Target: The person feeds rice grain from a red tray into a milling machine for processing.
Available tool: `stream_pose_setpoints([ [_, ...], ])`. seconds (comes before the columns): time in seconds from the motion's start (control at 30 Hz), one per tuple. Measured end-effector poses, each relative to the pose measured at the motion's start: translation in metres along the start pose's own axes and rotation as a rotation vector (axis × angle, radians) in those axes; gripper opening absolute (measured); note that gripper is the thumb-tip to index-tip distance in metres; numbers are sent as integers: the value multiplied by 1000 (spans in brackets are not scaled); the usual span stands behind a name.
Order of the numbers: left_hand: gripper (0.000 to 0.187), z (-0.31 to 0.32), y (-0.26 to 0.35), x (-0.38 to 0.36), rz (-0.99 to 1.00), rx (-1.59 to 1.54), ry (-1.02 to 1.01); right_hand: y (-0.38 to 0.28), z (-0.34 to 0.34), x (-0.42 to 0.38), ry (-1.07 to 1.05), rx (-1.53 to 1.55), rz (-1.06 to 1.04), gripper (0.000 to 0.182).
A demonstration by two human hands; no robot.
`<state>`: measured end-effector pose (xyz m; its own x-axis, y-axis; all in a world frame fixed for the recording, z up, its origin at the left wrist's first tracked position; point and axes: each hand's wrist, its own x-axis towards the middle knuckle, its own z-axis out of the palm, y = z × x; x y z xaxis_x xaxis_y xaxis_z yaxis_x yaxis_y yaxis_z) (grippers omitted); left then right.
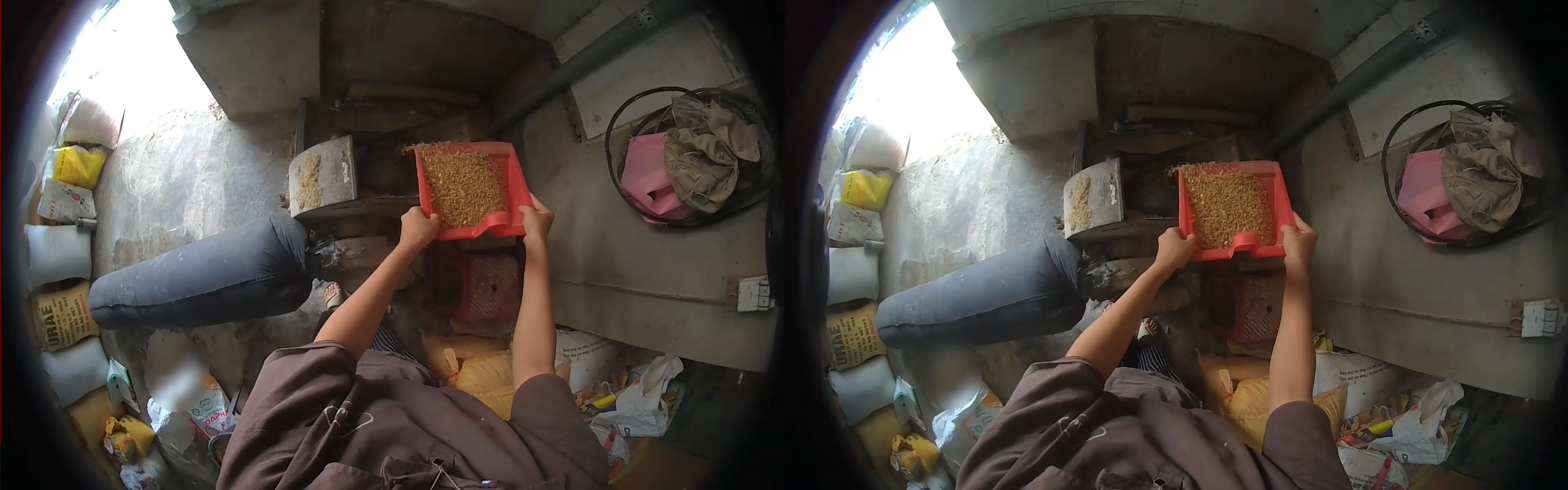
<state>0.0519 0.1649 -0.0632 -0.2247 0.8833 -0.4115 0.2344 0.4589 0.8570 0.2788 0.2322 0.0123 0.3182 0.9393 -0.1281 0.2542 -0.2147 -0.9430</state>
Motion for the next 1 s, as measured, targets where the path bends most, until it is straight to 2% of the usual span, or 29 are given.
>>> stream_pose_setpoints([
  [0.37,31,11,-6,-17,112,38,125,10,-15,-16,26,19,-17,46],
  [0.57,29,6,7,-25,70,47,57,10,-21,-19,24,41,-30,47],
  [0.7,30,9,7,-30,68,42,102,2,-21,-26,32,44,0,47],
  [0.77,30,9,8,-32,48,41,41,0,-23,-27,21,43,2,47],
  [0.83,30,11,2,-27,63,42,78,-6,-19,-32,81,20,12,48],
  [0.9,30,14,3,-28,72,34,108,-1,-23,-29,55,30,15,48],
  [1.0,30,11,3,-31,46,-9,35,8,-28,-24,49,41,2,48],
])
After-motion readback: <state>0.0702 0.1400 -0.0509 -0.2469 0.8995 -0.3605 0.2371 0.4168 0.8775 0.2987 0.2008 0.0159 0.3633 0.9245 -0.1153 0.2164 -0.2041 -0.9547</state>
